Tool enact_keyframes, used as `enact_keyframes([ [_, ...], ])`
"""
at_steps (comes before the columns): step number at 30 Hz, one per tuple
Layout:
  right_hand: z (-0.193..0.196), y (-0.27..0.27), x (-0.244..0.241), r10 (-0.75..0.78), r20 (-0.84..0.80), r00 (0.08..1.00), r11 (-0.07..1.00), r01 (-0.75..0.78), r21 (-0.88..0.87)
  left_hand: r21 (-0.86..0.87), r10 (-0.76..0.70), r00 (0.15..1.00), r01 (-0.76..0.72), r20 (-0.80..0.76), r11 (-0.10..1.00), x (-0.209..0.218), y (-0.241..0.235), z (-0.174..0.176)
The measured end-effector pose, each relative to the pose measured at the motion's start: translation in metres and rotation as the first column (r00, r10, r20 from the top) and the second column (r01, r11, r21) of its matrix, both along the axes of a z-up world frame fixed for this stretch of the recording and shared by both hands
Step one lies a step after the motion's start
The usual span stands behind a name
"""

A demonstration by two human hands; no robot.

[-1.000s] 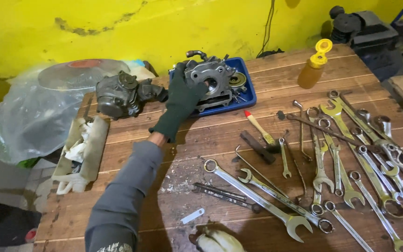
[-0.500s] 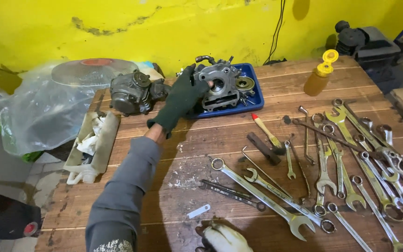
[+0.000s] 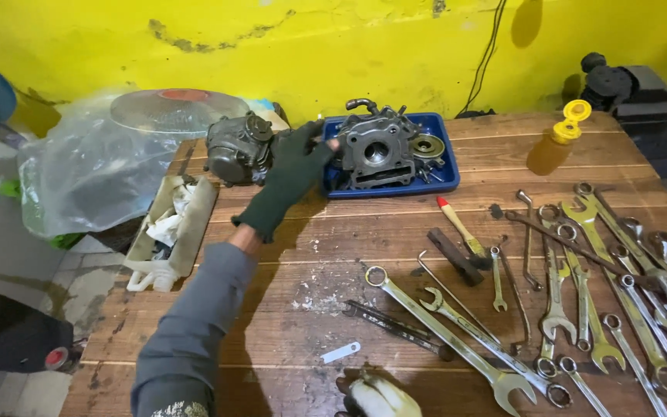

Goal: The person disassembles a small engine cylinder head on a wooden workbench, using a wrench to remove bolts and placing parts into a blue tray. They then pick up a second engine casing and begin removing bolts from it as well.

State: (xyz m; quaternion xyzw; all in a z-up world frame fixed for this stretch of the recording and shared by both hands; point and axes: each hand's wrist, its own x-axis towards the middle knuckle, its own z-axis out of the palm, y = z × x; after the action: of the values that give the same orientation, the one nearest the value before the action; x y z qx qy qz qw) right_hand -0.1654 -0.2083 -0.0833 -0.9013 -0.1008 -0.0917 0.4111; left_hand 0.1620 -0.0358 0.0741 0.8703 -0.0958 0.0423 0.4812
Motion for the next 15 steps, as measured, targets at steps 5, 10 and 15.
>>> enact_keyframes([
  [5, 0.003, 0.003, 0.001, -0.082, -0.295, 0.952, 0.992, 0.105, 0.064, 0.273, 0.157, 0.871, -0.309, 0.465, 0.911, 0.02, 0.061, -0.013],
  [10, 0.015, 0.006, 0.007, -0.086, -0.484, 0.871, 0.989, 0.134, 0.065, 0.543, 0.303, 0.929, -0.369, 0.211, 0.755, 0.028, 0.101, 0.008],
  [15, -0.001, 0.0, 0.006, -0.117, -0.705, 0.7, 0.982, 0.186, 0.022, 0.74, 0.262, 0.964, -0.144, -0.045, 0.657, 0.005, 0.091, 0.04],
])
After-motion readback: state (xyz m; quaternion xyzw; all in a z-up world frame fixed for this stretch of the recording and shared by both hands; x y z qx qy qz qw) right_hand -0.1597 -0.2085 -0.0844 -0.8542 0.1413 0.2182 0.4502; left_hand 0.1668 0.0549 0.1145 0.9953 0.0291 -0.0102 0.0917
